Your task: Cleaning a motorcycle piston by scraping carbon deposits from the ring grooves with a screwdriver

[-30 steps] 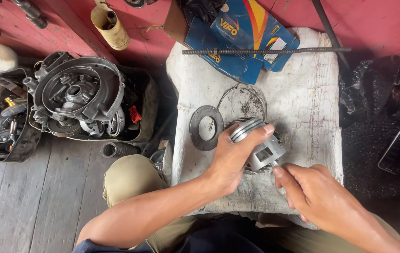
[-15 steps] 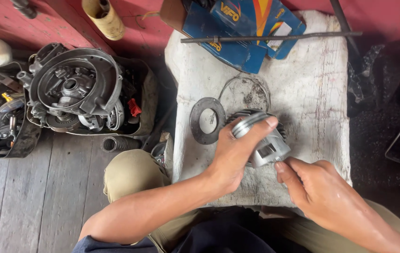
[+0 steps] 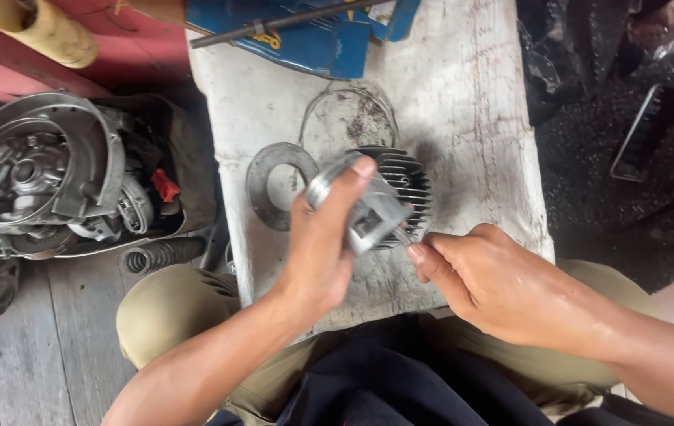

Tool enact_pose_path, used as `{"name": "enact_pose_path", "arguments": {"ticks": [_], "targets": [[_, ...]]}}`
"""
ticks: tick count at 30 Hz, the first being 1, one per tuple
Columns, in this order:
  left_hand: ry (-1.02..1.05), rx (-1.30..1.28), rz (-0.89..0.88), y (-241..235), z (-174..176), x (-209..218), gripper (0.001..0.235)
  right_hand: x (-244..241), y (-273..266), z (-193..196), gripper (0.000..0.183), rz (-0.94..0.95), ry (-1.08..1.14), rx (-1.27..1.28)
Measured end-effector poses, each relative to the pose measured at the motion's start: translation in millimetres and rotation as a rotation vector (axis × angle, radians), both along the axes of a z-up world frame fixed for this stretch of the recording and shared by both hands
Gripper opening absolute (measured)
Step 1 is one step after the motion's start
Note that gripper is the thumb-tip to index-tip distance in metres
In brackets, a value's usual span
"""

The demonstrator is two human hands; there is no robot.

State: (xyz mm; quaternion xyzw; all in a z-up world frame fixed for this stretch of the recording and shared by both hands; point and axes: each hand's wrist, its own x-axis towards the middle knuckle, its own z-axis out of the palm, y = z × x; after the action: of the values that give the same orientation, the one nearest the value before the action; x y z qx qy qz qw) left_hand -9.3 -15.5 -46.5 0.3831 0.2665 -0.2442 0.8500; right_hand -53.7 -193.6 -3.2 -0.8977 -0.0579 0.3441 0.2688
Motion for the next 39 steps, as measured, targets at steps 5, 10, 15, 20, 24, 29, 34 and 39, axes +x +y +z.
{"name": "enact_pose_path", "arguments": {"ticks": [5, 10, 15, 20, 24, 29, 34, 39], "targets": [[-0.104, 0.055, 0.031, 6, 6, 6, 0.044, 3, -3, 4, 0.043, 0.017, -0.013, 0.026], [-0.127, 0.069, 0.026, -4, 1, -3, 0.023, 8, 3, -3, 0.043, -0.002, -0.034, 0.057], [-0.14, 0.117, 0.057, 1, 11, 7, 0.027, 0, -1, 7, 0.047, 0.056, 0.041, -0.012], [-0.171, 0.032, 0.096, -1, -9, -2, 0.033, 3, 3, -4, 0.044, -0.055, 0.038, -0.063], [-0.216, 0.101, 0.032, -10, -7, -10, 0.019, 3, 10, -9, 0.042, -0.098, 0.088, -0.085], [-0.095, -0.03, 0.049, 1, 9, 3, 0.024, -12, -2, -9, 0.047, 0.105, -0.037, -0.091], [-0.143, -0.072, 0.076, 9, 15, 6, 0.028, -20, -8, 1, 0.045, 0.074, -0.03, -0.095], [-0.141, -0.065, 0.058, 10, 19, 7, 0.032, -23, -12, 3, 0.045, -0.078, -0.002, -0.125]]}}
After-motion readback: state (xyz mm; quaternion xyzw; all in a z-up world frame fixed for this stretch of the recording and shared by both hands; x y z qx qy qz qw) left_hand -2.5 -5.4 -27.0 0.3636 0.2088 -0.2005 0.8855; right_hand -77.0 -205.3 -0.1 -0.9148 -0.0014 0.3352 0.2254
